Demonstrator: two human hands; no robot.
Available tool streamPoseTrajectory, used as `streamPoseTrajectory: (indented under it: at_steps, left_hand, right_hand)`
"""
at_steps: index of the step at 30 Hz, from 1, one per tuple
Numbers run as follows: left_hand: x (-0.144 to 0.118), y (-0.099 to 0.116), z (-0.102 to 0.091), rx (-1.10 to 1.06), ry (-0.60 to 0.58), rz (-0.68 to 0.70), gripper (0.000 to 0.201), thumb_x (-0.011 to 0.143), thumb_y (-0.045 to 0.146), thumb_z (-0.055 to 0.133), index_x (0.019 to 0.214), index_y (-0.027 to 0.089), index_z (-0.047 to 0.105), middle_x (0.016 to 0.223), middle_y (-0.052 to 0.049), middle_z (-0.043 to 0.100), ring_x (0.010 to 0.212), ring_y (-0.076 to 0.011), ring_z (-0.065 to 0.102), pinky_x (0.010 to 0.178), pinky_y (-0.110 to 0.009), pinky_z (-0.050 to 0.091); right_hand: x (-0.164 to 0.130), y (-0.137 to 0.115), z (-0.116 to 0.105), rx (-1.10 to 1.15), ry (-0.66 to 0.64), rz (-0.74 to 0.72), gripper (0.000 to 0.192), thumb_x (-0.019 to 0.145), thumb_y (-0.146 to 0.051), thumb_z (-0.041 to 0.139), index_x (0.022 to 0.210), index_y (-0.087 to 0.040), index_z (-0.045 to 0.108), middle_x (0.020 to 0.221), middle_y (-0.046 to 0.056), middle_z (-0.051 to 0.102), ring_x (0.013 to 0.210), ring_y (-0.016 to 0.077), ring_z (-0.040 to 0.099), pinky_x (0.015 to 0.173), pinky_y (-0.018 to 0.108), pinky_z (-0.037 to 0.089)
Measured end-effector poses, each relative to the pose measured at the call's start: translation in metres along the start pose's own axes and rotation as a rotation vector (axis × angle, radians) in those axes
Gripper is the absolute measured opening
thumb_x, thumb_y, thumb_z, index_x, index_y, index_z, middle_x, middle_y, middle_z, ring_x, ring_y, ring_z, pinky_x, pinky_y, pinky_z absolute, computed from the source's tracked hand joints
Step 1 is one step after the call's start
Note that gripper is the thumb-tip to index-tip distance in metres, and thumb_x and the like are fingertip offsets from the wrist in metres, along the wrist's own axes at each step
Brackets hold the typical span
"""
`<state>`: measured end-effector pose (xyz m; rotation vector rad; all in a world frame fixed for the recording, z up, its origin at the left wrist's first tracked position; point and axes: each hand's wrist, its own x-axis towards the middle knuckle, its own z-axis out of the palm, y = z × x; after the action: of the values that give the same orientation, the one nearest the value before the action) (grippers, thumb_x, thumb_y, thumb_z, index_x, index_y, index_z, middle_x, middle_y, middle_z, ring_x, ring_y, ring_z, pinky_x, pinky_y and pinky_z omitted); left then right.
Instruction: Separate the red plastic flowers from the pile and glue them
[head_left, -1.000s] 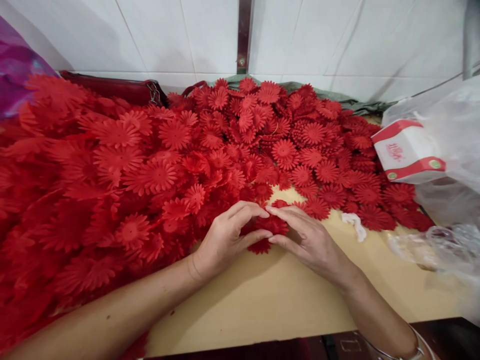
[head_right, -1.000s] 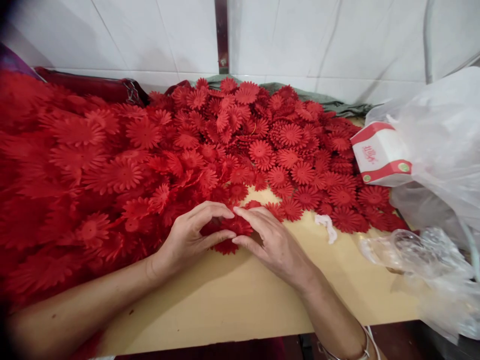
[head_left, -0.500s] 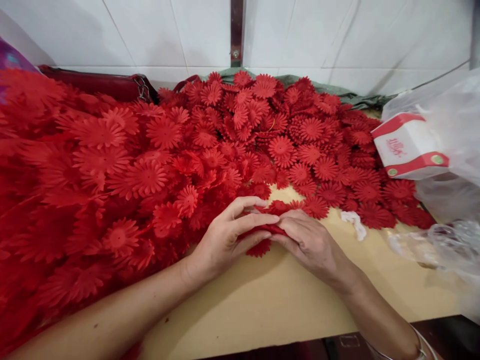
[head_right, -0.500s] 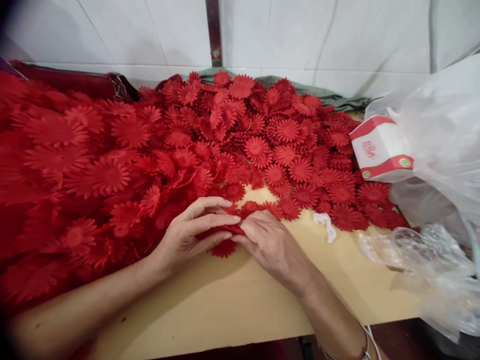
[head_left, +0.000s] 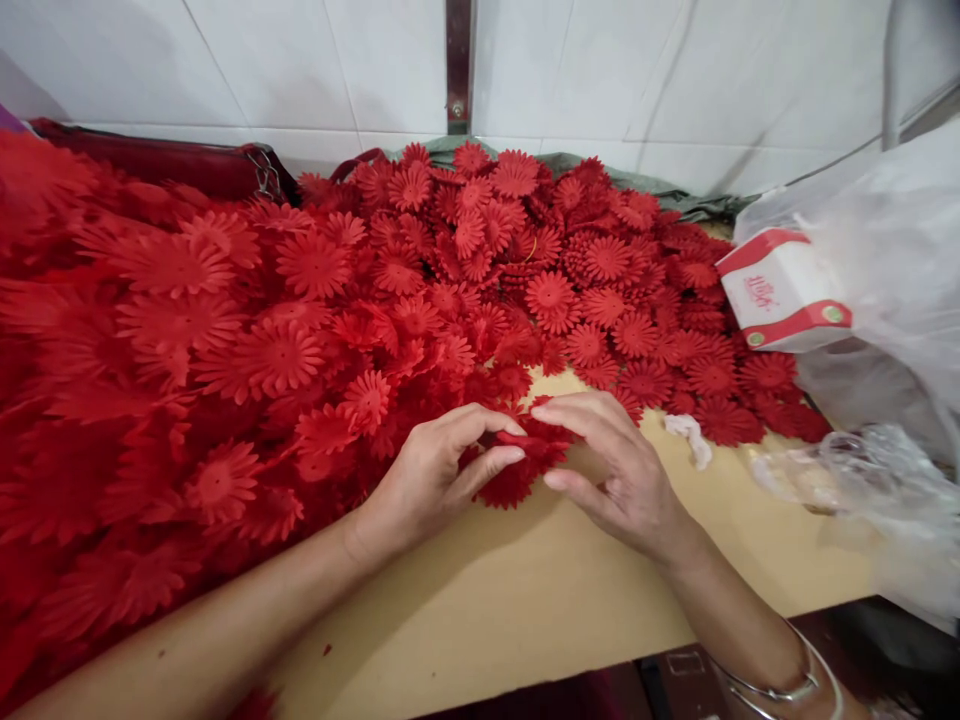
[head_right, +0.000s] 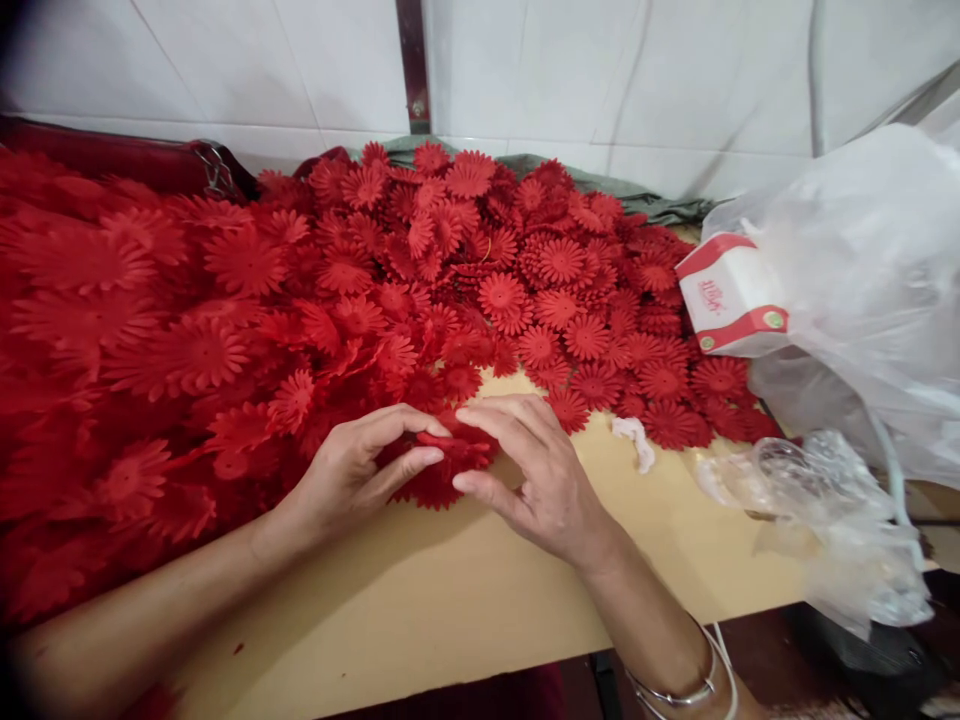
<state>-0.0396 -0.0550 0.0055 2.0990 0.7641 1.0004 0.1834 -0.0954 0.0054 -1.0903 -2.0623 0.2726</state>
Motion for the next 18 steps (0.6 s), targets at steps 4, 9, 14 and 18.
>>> streamPoseTrajectory:
  at_steps: [4, 9, 14, 18]
  left_hand:
    - [0.0001, 0.0017, 0.0024, -0.017, -0.007, -0.025, 0.012, 0.096, 0.026, 0.065, 0.104, 0.018, 0.069, 0.093, -0.004, 0.075, 0.083, -0.0140, 0.071, 0.078, -0.023, 0.055]
    - [0.0020, 0.0030, 0.0035, -0.003, -0.051, -0.055, 0.011, 0.099, 0.027, 0.061, 0.102, 0.020, 0.069, 0.089, -0.003, 0.075, 0.079, -0.0137, 0.070, 0.074, -0.022, 0.055]
    - [0.0025, 0.0026, 0.0036, 0.036, -0.063, -0.037, 0.007, 0.097, 0.022, 0.063, 0.101, 0.022, 0.068, 0.088, -0.001, 0.074, 0.077, -0.0122, 0.071, 0.070, -0.019, 0.054]
    - [0.0016, -0.0007, 0.0036, 0.028, -0.026, -0.079, 0.019, 0.095, 0.023, 0.066, 0.114, 0.025, 0.068, 0.099, -0.002, 0.076, 0.087, -0.0144, 0.073, 0.078, -0.022, 0.057]
  right_hand:
    - [0.0014, 0.0004, -0.0006, 0.141, 0.013, 0.015, 0.020, 0.095, -0.031, 0.070, 0.113, -0.022, 0.069, 0.099, 0.005, 0.074, 0.097, 0.0189, 0.068, 0.087, 0.036, 0.056]
    - [0.0010, 0.0030, -0.0003, 0.191, -0.007, 0.020, 0.028, 0.093, -0.044, 0.070, 0.108, -0.020, 0.070, 0.093, 0.004, 0.074, 0.088, 0.0173, 0.067, 0.080, 0.033, 0.056]
    - [0.0002, 0.0016, 0.0024, 0.014, -0.029, 0.002, 0.029, 0.100, -0.045, 0.058, 0.095, -0.019, 0.068, 0.082, 0.003, 0.070, 0.078, 0.0160, 0.058, 0.075, 0.031, 0.049]
    - [-0.0005, 0.0024, 0.0033, -0.034, -0.015, -0.006, 0.032, 0.101, -0.046, 0.054, 0.095, -0.019, 0.068, 0.082, 0.004, 0.070, 0.079, 0.0164, 0.058, 0.076, 0.031, 0.048]
